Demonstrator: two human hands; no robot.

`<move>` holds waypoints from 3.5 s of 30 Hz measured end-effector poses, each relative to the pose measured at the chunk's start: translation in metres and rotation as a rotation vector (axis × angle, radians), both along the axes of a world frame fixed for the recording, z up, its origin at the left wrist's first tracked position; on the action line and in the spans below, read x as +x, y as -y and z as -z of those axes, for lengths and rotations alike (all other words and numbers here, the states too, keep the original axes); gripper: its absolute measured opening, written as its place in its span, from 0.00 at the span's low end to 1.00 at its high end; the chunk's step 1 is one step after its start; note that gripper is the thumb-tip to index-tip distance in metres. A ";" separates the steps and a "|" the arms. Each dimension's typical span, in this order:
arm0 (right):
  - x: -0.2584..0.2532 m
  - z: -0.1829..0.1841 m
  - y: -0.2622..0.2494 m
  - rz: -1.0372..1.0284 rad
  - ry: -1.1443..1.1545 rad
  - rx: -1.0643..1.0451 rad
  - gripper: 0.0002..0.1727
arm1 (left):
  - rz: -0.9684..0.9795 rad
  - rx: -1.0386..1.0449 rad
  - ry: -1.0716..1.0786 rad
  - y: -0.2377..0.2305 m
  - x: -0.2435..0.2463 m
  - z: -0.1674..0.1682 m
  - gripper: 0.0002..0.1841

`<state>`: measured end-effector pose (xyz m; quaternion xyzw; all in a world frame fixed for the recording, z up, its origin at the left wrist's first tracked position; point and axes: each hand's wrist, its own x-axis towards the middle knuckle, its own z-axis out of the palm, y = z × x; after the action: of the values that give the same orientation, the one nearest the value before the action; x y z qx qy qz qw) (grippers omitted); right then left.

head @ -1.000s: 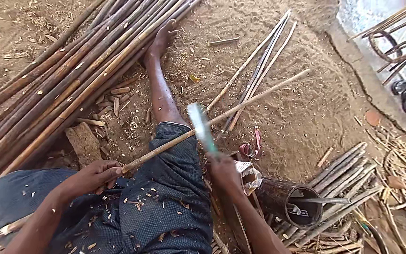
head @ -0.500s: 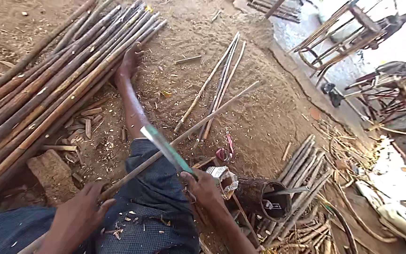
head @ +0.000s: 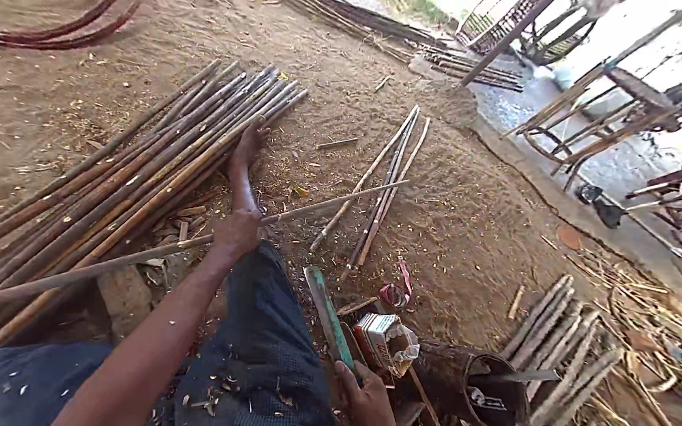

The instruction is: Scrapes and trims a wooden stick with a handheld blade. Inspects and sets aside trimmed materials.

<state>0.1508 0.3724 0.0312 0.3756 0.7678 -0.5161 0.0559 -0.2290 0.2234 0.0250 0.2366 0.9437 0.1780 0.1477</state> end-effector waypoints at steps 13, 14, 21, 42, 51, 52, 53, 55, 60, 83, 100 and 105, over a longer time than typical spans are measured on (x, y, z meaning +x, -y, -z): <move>-0.092 -0.013 -0.086 0.259 -0.091 0.032 0.26 | -0.184 0.295 -0.034 0.216 0.186 0.016 0.33; -0.100 -0.013 -0.085 0.228 -0.094 0.052 0.27 | -0.193 0.317 -0.045 0.219 0.194 0.018 0.34; -0.112 -0.015 -0.059 -0.176 0.126 0.257 0.27 | -0.140 0.259 0.174 0.256 0.214 0.014 0.30; -0.090 -0.005 -0.044 -0.222 0.251 0.294 0.32 | -0.117 0.238 0.059 0.252 0.219 0.016 0.30; -0.092 -0.003 -0.032 -0.203 0.255 0.327 0.29 | -0.154 0.108 0.028 0.246 0.222 0.007 0.33; -0.087 -0.008 -0.027 -0.295 0.284 0.304 0.28 | -0.152 0.114 0.023 0.249 0.225 0.008 0.34; -0.083 -0.010 -0.032 -0.324 0.307 0.276 0.28 | -0.139 0.127 0.022 0.250 0.227 0.007 0.34; -0.086 -0.010 -0.054 -0.198 0.262 0.322 0.30 | -0.119 0.162 -0.001 0.244 0.225 0.008 0.33; -0.081 -0.016 -0.026 -0.479 0.332 0.356 0.31 | -0.149 0.171 -0.086 0.241 0.229 0.015 0.34; -0.087 -0.001 -0.030 -0.223 0.253 0.330 0.32 | -0.091 0.169 0.199 0.258 0.196 0.020 0.31; -0.080 0.000 -0.023 -0.325 0.190 0.326 0.27 | -0.068 0.262 0.459 0.255 0.178 0.013 0.23; -0.079 0.006 -0.049 -0.069 0.147 0.224 0.34 | -0.055 0.292 0.506 0.254 0.175 0.015 0.23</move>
<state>0.0713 0.4211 0.0252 0.3899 0.8268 -0.3960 0.0876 -0.0540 -0.0305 0.0096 0.1776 0.8474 0.3693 0.3375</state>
